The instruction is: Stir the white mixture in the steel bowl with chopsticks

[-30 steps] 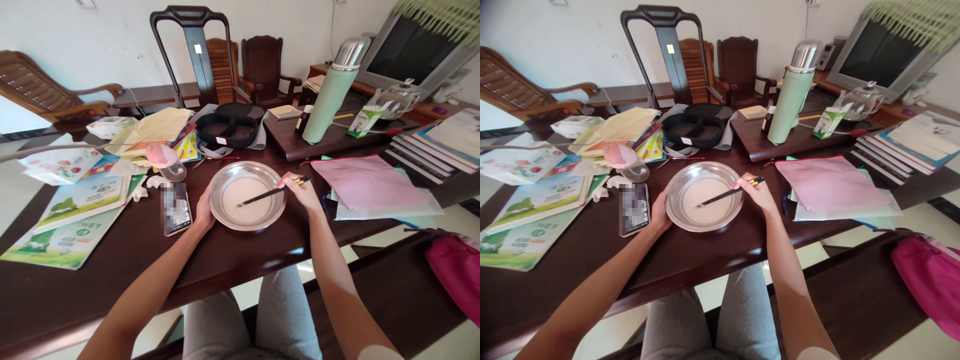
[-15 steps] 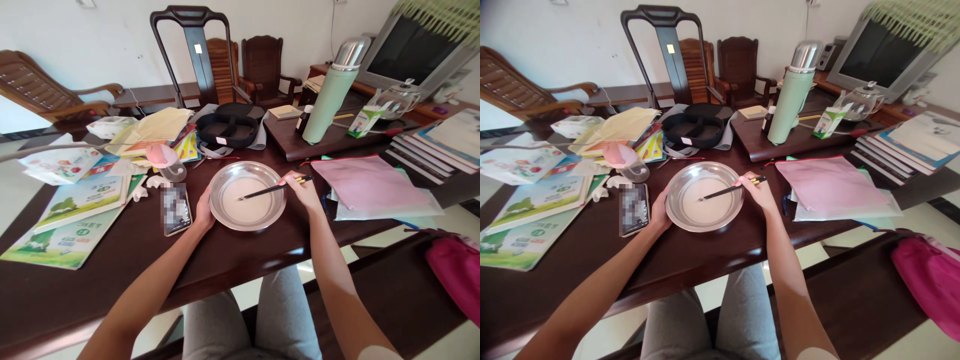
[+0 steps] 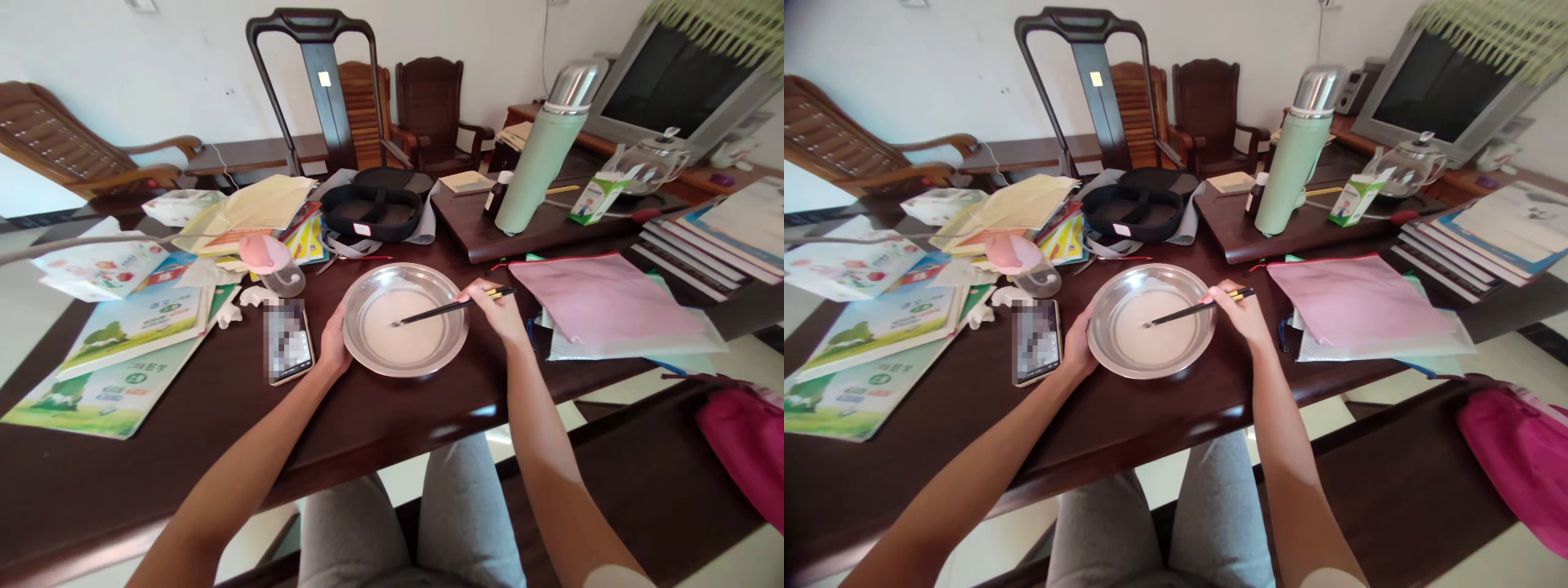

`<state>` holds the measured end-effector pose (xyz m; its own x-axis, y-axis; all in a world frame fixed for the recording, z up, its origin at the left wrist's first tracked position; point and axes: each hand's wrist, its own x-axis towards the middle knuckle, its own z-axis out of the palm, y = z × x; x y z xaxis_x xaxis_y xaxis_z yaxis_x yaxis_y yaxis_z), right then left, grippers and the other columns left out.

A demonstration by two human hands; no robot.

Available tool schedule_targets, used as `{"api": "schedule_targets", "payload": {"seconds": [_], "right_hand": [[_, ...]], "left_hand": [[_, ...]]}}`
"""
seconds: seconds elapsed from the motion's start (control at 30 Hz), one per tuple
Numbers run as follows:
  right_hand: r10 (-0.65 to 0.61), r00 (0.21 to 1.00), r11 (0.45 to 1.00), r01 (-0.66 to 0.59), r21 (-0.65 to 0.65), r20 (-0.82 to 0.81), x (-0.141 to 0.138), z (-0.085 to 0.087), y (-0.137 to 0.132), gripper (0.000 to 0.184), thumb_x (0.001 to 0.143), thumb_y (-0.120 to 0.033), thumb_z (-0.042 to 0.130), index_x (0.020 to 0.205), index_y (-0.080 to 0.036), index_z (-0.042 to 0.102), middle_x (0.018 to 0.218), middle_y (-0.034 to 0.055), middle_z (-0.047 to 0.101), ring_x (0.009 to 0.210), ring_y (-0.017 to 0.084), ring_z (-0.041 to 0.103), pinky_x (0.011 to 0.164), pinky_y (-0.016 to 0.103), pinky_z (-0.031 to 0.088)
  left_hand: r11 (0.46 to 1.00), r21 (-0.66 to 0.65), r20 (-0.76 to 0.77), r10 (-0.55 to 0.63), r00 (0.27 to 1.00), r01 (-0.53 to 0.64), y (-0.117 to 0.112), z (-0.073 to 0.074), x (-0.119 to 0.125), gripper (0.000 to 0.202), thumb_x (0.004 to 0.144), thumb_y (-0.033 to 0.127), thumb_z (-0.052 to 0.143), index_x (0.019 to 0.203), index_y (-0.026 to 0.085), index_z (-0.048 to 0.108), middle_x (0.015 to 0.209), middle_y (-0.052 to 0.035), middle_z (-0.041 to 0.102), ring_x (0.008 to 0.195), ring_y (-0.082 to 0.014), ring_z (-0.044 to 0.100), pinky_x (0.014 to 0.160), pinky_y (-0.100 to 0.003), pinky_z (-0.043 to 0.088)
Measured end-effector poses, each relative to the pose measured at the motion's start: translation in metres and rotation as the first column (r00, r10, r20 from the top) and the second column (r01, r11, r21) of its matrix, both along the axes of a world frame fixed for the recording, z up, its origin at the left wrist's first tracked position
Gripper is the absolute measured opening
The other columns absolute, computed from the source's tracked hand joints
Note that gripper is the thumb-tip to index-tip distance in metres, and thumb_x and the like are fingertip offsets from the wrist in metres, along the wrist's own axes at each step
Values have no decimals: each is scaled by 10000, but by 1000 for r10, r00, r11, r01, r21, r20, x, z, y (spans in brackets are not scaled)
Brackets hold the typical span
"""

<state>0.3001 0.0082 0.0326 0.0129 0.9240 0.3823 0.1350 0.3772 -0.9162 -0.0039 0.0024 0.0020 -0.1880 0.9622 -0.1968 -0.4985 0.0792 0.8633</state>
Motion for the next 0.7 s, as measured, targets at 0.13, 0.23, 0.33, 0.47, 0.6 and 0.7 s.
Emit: {"api": "schedule_targets", "payload": {"seconds": [0.13, 0.23, 0.33, 0.47, 0.6, 0.7], "right_hand": [[-109, 992, 994, 109, -3, -70, 4, -1, 0, 637, 897, -830, 725, 591, -271, 723, 610, 37, 747, 658, 253, 774, 775, 419, 650], [16, 1000, 999, -16, -32, -25, 1, 1, -1, 628, 870, -842, 745, 612, -270, 754, 659, 48, 780, 695, 259, 790, 763, 412, 647], [107, 994, 993, -106, -43, 25, -3, 1, -1, 592, 849, -838, 773, 690, -269, 808, 765, 54, 830, 799, 270, 823, 813, 410, 645], [-52, 999, 999, 52, 7, 0, 1, -1, 1, 594, 871, -833, 755, 675, -273, 779, 743, 47, 816, 787, 262, 815, 849, 414, 637], [-119, 992, 993, 120, 14, -44, 5, -1, 0, 637, 918, -820, 706, 593, -272, 707, 635, 41, 750, 683, 250, 772, 792, 416, 638], [35, 999, 999, -35, 5, 1, 1, -1, -2, 597, 908, -798, 738, 642, -263, 761, 703, 54, 781, 725, 251, 785, 777, 405, 637]], "left_hand": [[1000, -10, -2, 4, 1000, -4, 0, -1, -1, 308, 774, 462, 879, 945, 212, 821, 1138, -85, 878, 1358, -367, 734, 1198, -463, 575], [1000, -17, -2, 6, 1000, -6, 0, 0, -1, 319, 769, 462, 882, 947, 206, 816, 1141, -94, 877, 1370, -373, 727, 1203, -461, 570], [1000, -8, 7, 2, 1000, -2, -1, 2, 0, 319, 770, 450, 878, 961, 200, 821, 1174, -102, 874, 1380, -376, 723, 1208, -453, 564], [1000, -9, 9, -6, 1000, 6, -1, 3, 1, 316, 775, 452, 870, 964, 203, 824, 1150, -95, 877, 1353, -376, 737, 1192, -460, 577], [1000, -17, -12, 4, 1000, -4, -1, 1, 0, 329, 788, 475, 869, 973, 207, 820, 1090, -88, 878, 1335, -375, 745, 1178, -465, 585], [1000, -28, -13, 7, 1000, -8, -1, 0, 0, 365, 793, 478, 872, 1034, 208, 831, 1107, -84, 879, 1324, -374, 751, 1169, -474, 594]]}}
